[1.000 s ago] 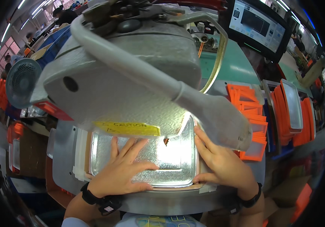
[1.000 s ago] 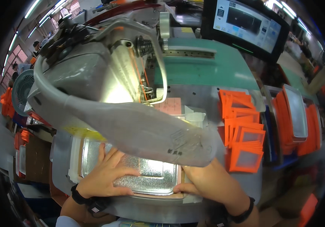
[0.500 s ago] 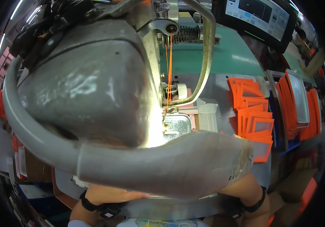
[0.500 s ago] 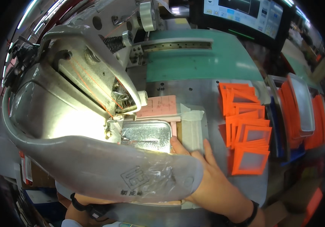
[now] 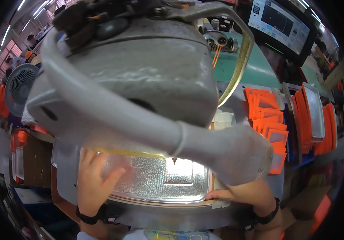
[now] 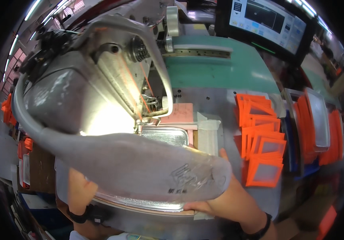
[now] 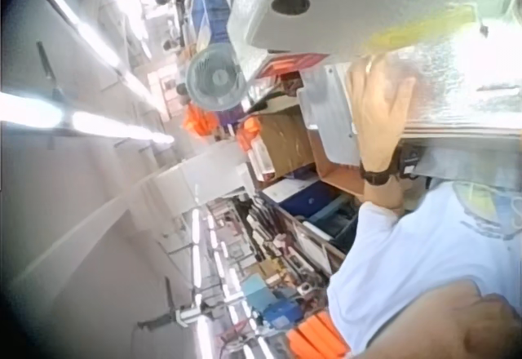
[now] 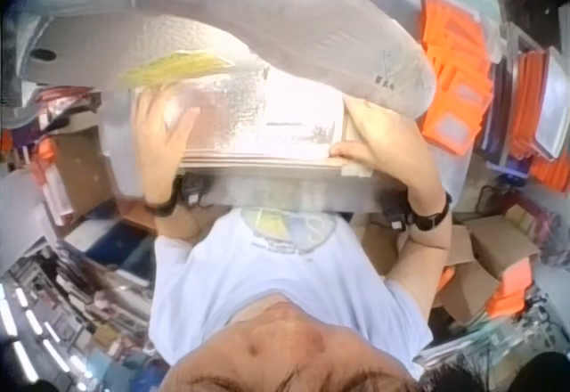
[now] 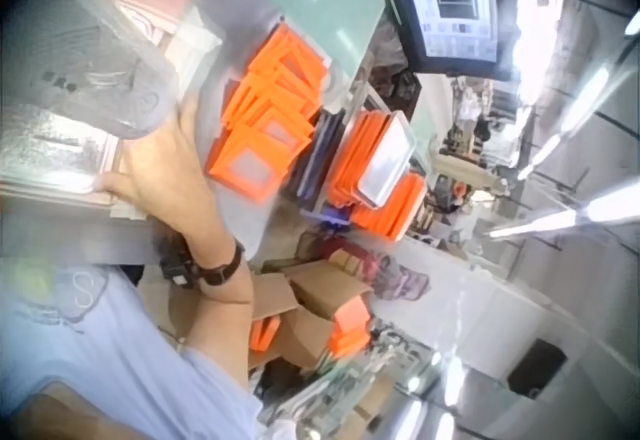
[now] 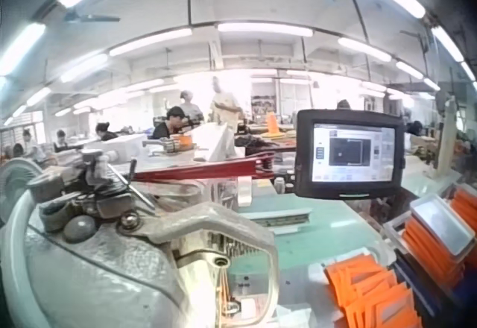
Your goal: The recorder uses an industrial sewing machine to assemble orange leather bags, inserting components into a guide frame for stitching.
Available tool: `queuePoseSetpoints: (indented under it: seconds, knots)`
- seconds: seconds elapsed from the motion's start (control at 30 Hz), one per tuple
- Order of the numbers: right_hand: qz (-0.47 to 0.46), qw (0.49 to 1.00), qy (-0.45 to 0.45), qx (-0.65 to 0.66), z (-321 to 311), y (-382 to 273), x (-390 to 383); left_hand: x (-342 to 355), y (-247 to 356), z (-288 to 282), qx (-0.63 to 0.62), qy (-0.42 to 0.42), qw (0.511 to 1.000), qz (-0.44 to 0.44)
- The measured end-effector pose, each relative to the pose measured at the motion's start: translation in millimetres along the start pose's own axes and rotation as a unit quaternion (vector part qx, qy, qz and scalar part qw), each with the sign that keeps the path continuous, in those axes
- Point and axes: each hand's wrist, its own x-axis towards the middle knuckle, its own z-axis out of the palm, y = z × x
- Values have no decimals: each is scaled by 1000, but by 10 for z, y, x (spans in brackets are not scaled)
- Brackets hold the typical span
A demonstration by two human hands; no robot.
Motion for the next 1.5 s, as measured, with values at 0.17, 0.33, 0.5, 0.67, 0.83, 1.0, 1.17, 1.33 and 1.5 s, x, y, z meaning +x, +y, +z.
queuePoseSetpoints:
  seconds: [0.17, 0.33, 0.5, 0.67, 0.83, 1.0, 1.17, 1.33, 1.5]
  knots:
    - [90, 991, -93, -20, -4, -29, 75, -201, -77, -73, -48, -8, 979, -198]
    - [28, 995, -24, -95, 107, -21, 94, -207, -198, -95, -132, -3, 974, -187]
    - [-13, 992, 22, -121, 174, -9, 129, -291, -293, -54, -289, 28, 929, -232]
    - [-57, 970, 46, -230, 298, -48, 248, -400, -523, 22, -393, 91, 894, -194]
    - [-39, 975, 32, -216, 295, -77, 309, -570, -233, -51, -678, 192, 682, -193]
    - [-23, 970, 10, -242, 343, -202, 448, -836, -35, 266, -745, 289, 593, -99]
    - [-3, 969, 14, -247, 487, -295, 578, -889, 234, 402, -703, 219, 643, -211]
    - [-1, 972, 27, -231, 578, -210, 526, -757, 365, 387, -716, 128, 660, -186]
    - [-11, 971, 29, -236, 603, -154, 529, -657, 494, 208, -619, 156, 761, -114]
